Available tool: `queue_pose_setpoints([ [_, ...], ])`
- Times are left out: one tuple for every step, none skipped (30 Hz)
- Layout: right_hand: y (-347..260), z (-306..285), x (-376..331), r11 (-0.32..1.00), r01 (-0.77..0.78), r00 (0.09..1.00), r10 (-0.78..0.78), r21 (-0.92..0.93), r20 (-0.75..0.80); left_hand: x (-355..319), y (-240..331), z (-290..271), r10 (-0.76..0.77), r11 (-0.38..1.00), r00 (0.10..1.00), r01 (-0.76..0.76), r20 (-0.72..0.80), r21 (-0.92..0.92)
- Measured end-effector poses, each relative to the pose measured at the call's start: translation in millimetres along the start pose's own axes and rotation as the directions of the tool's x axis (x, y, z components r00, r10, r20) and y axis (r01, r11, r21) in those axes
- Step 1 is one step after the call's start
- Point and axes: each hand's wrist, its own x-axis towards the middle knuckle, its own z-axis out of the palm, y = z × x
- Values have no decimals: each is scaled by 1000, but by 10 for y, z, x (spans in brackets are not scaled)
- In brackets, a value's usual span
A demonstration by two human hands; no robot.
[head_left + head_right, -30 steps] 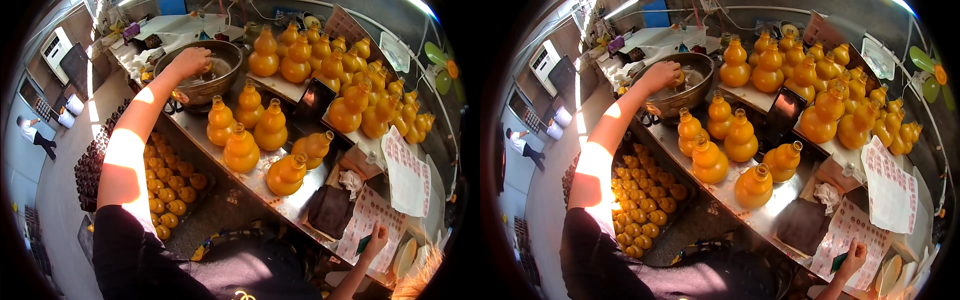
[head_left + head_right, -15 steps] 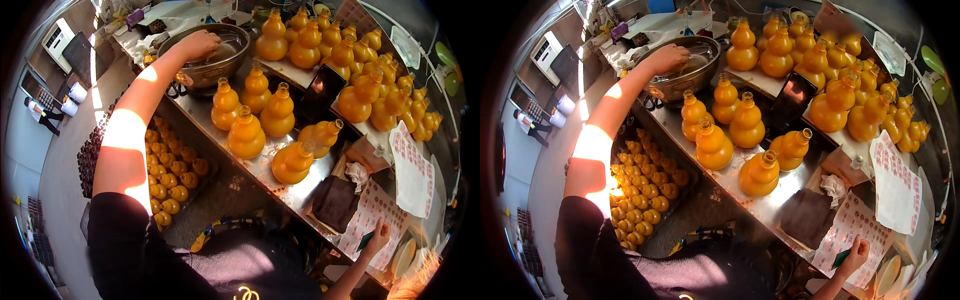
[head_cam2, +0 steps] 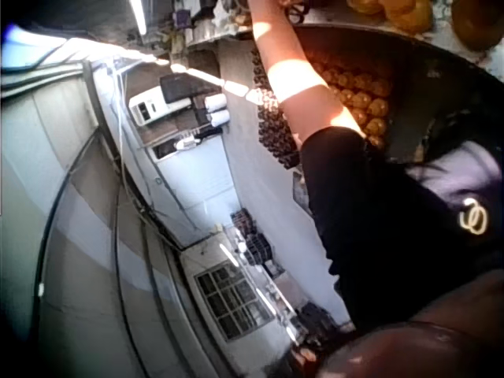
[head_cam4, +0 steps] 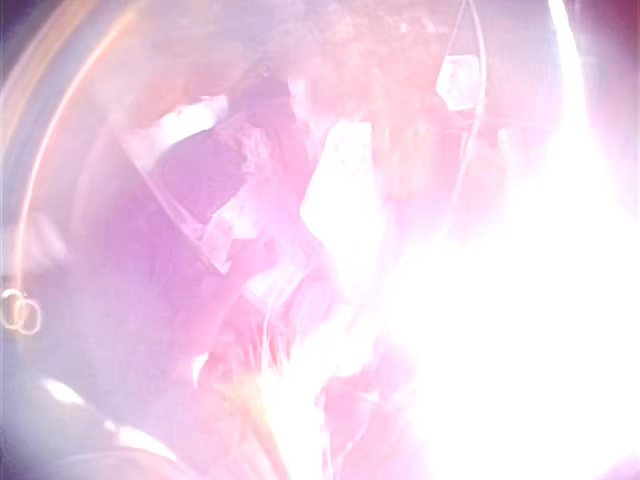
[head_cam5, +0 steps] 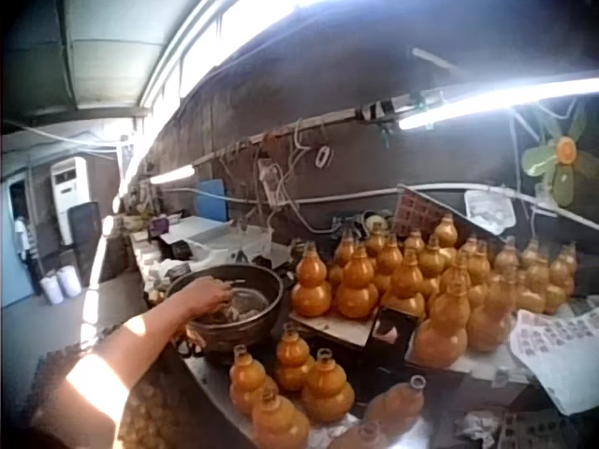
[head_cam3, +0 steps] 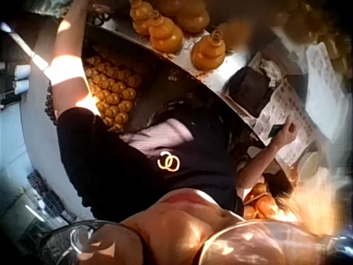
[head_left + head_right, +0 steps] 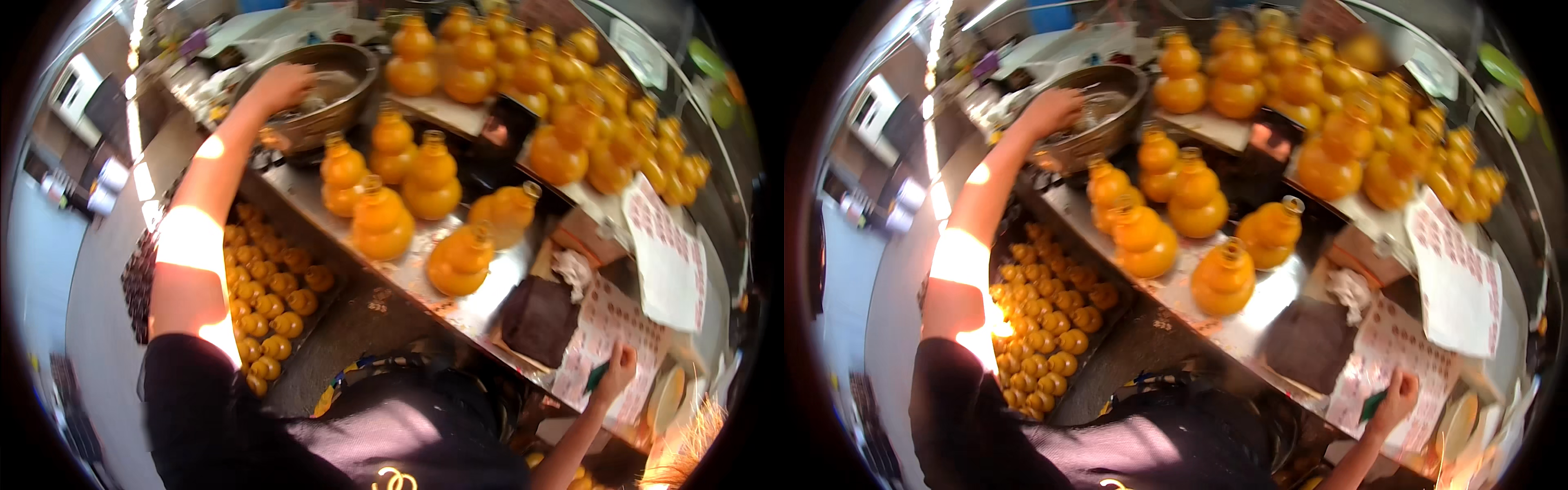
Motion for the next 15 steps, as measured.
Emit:
queue_pose_setpoints([
  [149,-54,38,998,38,999,-38,-54,-13,5,-78,113,-15,998,997,10,-73,-62],
  [-15,-16,29,995,-8,1000,9,-96,15,-102,-106,209,-114,987,963,81,-243,-142],
  [-55,52,35,993,21,1000,-19,-115,12,-133,-35,153,-376,919,922,358,-97,-164],
  [-155,51,6,999,-20,998,22,-35,60,-516,-468,474,-298,954,897,272,-325,-125],
  [-237,52,-5,998,-51,996,48,48,70,-513,-578,487,-358,933,862,316,-359,-173],
  [-295,44,-23,995,-74,996,71,67,50,-503,-623,443,-294,956,813,254,-502,-148],
  [-322,49,-53,991,-91,996,89,99,31,-433,-621,317,-369,928,808,288,-459,-237],
  [-315,42,-64,989,-101,995,99,107,22,-340,-515,156,-370,928,768,284,-523,-240],
  [-274,113,-1,985,-99,995,96,141,21,-231,-481,-109,-370,929,713,293,-596,-226],
  [-238,144,19,985,-79,997,78,154,14,-189,-460,-271,-383,920,662,209,-645,-331],
  [-266,155,7,986,-81,997,81,149,6,-153,-442,-398,-407,894,613,114,-677,-434],
  [-282,139,-33,985,-86,996,87,147,-1,-95,-191,-567,-425,880,567,75,-706,-470],
  [-310,138,-52,986,-87,996,88,145,-6,-40,123,-794,-450,863,514,38,-731,-504],
  [-326,201,-3,978,-92,996,92,190,5,-71,226,-1246,-515,828,515,91,-686,-554],
  [-355,204,-19,975,-103,995,102,196,19,-21,400,-1491,-500,796,487,-66,-716,-601],
])
